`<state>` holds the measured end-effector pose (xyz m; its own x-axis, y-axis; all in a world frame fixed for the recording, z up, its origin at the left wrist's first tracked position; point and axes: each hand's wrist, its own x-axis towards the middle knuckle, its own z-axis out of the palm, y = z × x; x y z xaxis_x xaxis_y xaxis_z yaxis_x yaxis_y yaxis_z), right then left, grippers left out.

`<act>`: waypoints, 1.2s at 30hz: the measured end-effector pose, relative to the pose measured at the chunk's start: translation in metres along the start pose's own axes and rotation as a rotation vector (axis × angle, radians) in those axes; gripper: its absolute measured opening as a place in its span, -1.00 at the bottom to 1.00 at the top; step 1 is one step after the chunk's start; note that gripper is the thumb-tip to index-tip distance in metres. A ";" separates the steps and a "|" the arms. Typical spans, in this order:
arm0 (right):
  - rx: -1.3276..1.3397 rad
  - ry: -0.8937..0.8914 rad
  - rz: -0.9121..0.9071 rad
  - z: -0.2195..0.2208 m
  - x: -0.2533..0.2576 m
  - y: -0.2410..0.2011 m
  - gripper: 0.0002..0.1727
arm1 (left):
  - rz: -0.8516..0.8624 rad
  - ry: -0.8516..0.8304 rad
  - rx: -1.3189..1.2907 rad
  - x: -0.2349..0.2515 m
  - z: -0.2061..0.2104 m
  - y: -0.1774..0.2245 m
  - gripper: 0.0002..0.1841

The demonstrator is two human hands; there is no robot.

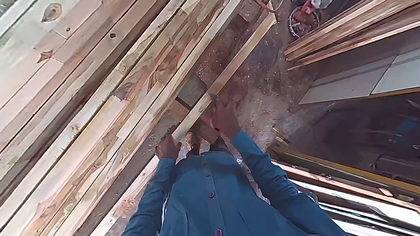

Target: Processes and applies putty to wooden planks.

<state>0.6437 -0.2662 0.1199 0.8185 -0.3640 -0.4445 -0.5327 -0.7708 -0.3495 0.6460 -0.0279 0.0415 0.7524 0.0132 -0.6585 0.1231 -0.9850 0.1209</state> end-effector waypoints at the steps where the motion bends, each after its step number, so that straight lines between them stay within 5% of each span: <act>1: 0.056 0.077 -0.011 -0.002 0.009 0.008 -0.40 | 0.010 -0.019 0.018 0.001 -0.002 0.000 -0.34; 5: 0.098 0.307 -0.115 0.055 0.058 0.053 -0.32 | 0.122 -0.094 0.040 0.014 -0.007 -0.012 -0.32; 8: 0.001 0.155 -0.130 0.087 0.020 0.056 -0.17 | 0.130 -0.138 -0.013 0.022 -0.005 -0.015 -0.24; 11: 0.003 0.051 -0.048 0.046 -0.015 0.036 -0.35 | 0.043 -0.018 0.013 0.007 0.001 -0.002 -0.29; 14: 0.039 0.195 0.006 -0.017 0.033 0.038 -0.56 | 0.013 0.129 0.071 -0.011 0.013 0.007 -0.27; 17: 0.031 0.085 0.135 -0.046 0.081 0.034 -0.56 | 0.039 0.222 0.107 -0.015 0.020 0.010 -0.30; 22: -0.094 -0.142 0.085 0.034 -0.011 -0.044 -0.48 | 0.017 0.145 0.046 -0.006 0.017 0.004 -0.28; 26: -0.259 -0.385 -0.097 0.073 -0.071 -0.063 -0.62 | 0.001 0.049 0.014 -0.001 0.012 -0.002 -0.28; 31: 0.017 0.009 -0.069 0.042 -0.026 -0.018 -0.32 | 0.058 -0.015 -0.001 0.012 0.006 -0.010 -0.27; 34: 0.083 0.280 -0.125 0.065 0.028 0.024 -0.31 | 0.085 -0.020 0.006 0.016 0.009 -0.016 -0.26; 36: 0.091 0.256 -0.135 0.087 0.035 0.047 -0.22 | 0.080 -0.026 0.007 0.016 0.009 -0.016 -0.28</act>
<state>0.6286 -0.2700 0.0155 0.9046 -0.3904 -0.1712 -0.4233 -0.7752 -0.4689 0.6504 -0.0132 0.0220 0.7425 -0.0700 -0.6662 0.0586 -0.9839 0.1687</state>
